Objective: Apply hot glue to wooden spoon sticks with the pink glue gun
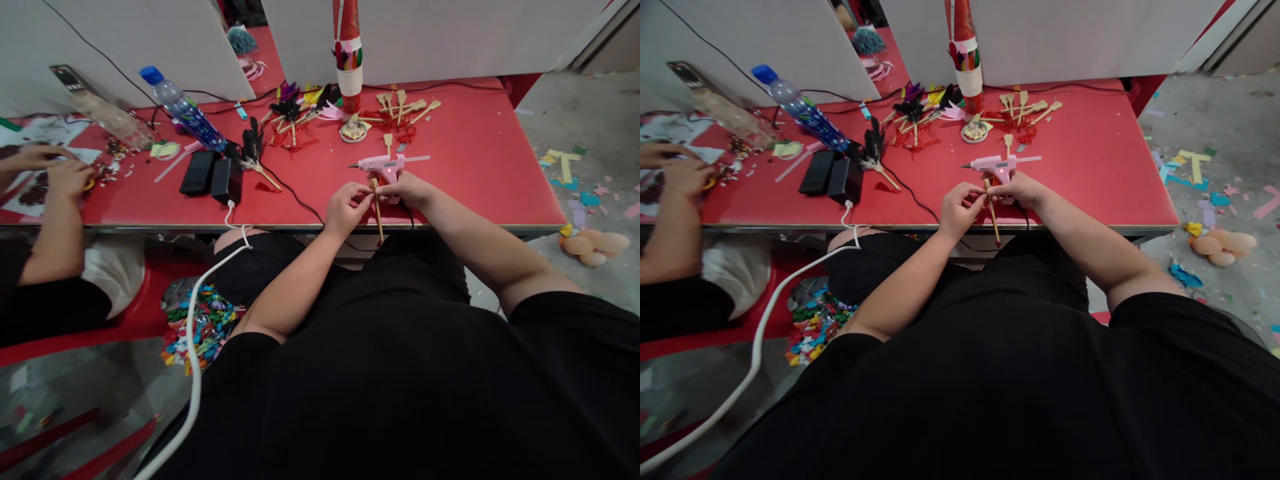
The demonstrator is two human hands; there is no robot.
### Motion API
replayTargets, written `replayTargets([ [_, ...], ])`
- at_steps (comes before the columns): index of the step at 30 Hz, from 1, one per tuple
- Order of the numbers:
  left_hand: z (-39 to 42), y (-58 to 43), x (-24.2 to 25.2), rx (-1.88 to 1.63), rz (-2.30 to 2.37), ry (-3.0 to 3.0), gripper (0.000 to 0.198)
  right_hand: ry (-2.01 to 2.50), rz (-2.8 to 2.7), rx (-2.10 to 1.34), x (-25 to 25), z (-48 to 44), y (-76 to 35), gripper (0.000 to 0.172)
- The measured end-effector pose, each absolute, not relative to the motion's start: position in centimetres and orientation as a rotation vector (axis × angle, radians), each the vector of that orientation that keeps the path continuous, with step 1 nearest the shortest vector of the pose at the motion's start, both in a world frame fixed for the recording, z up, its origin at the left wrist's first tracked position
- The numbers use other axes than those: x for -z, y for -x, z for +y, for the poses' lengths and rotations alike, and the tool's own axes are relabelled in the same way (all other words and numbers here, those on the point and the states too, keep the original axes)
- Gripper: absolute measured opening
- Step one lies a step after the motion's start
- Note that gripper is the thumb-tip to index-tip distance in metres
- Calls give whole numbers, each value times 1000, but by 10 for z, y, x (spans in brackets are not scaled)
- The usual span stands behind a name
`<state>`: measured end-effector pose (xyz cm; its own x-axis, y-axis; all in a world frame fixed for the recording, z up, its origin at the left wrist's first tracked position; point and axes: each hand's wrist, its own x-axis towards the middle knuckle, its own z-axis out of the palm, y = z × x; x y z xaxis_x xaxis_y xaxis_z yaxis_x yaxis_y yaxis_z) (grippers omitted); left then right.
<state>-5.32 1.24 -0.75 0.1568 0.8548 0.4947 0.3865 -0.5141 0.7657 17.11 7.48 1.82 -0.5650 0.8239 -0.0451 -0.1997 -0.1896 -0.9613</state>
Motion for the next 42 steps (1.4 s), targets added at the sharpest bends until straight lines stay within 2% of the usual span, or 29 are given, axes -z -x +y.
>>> replayTargets([
  [6,16,52,8,-1298,1154,-1971,9,812,-1439,-1816,-16,74,-174,73],
  [10,18,51,8,-1315,1182,-1875,11,839,-1460,-1793,-16,74,-174,71],
  [16,24,49,17,-1376,1147,-1596,29,752,-1423,-1794,-20,74,-171,72],
  [21,28,52,19,-1344,1070,-1592,48,785,-1373,-1749,-21,74,-172,79],
  [24,24,52,17,-1334,1068,-1613,51,790,-1361,-1735,-19,75,-172,80],
  [30,20,50,18,-1317,1121,-1602,42,808,-1331,-1747,-16,74,-171,83],
  [36,23,56,18,-1288,1121,-1638,34,774,-1324,-1715,-15,71,-169,78],
  [42,25,64,13,-1224,1138,-1738,26,767,-1357,-1703,-18,68,-167,86],
])
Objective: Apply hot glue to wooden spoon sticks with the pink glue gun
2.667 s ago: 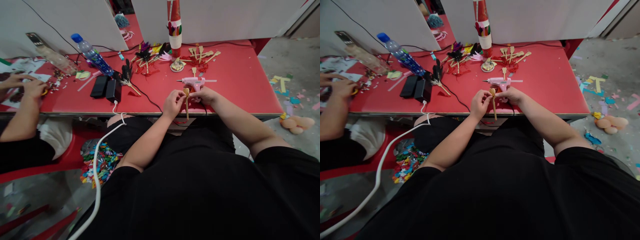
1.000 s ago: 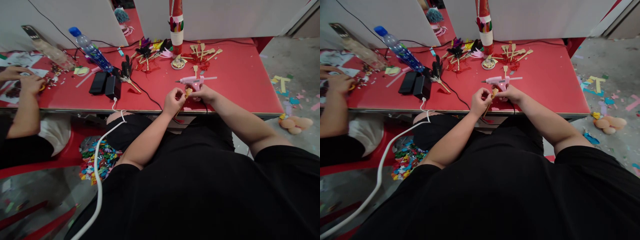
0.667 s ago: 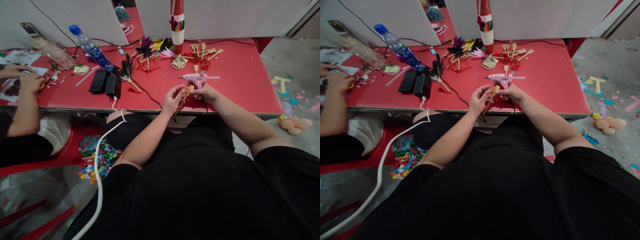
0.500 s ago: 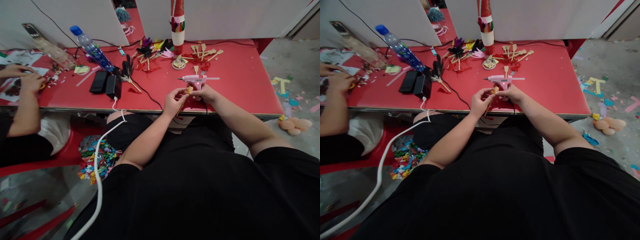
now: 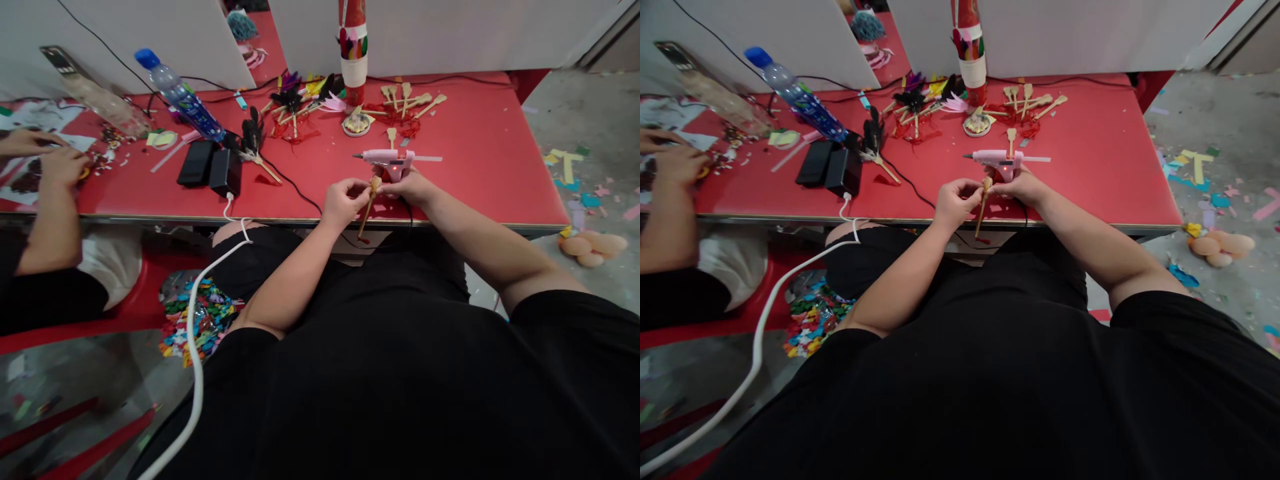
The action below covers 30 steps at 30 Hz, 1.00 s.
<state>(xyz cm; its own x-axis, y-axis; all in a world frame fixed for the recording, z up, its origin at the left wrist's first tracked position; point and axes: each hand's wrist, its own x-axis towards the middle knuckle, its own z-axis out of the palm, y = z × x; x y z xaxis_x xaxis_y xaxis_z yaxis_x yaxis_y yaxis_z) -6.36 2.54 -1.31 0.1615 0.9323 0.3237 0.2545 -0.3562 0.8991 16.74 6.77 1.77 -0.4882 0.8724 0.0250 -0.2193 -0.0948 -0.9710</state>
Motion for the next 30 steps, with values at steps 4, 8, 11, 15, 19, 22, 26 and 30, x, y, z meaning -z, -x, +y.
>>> replayTargets([
  [4,33,65,14,-1170,1098,-1732,19,781,-1384,-1609,-24,63,-166,85],
  [8,33,61,12,-1209,1049,-1706,20,756,-1417,-1609,-27,62,-166,90],
  [11,32,60,11,-1221,1016,-1707,23,736,-1418,-1644,-23,66,-167,92],
  [15,32,61,15,-1210,980,-1682,27,700,-1421,-1710,-14,73,-170,89],
  [19,31,62,17,-1183,967,-1622,31,762,-1391,-1643,-9,76,-171,85],
  [22,27,64,12,-1148,1044,-1610,32,788,-1423,-1611,-10,75,-170,79],
  [26,22,66,1,-1116,1135,-1633,30,839,-1488,-1576,-13,72,-169,74],
  [30,18,66,-7,-1131,1163,-1668,28,885,-1457,-1513,-13,70,-169,84],
])
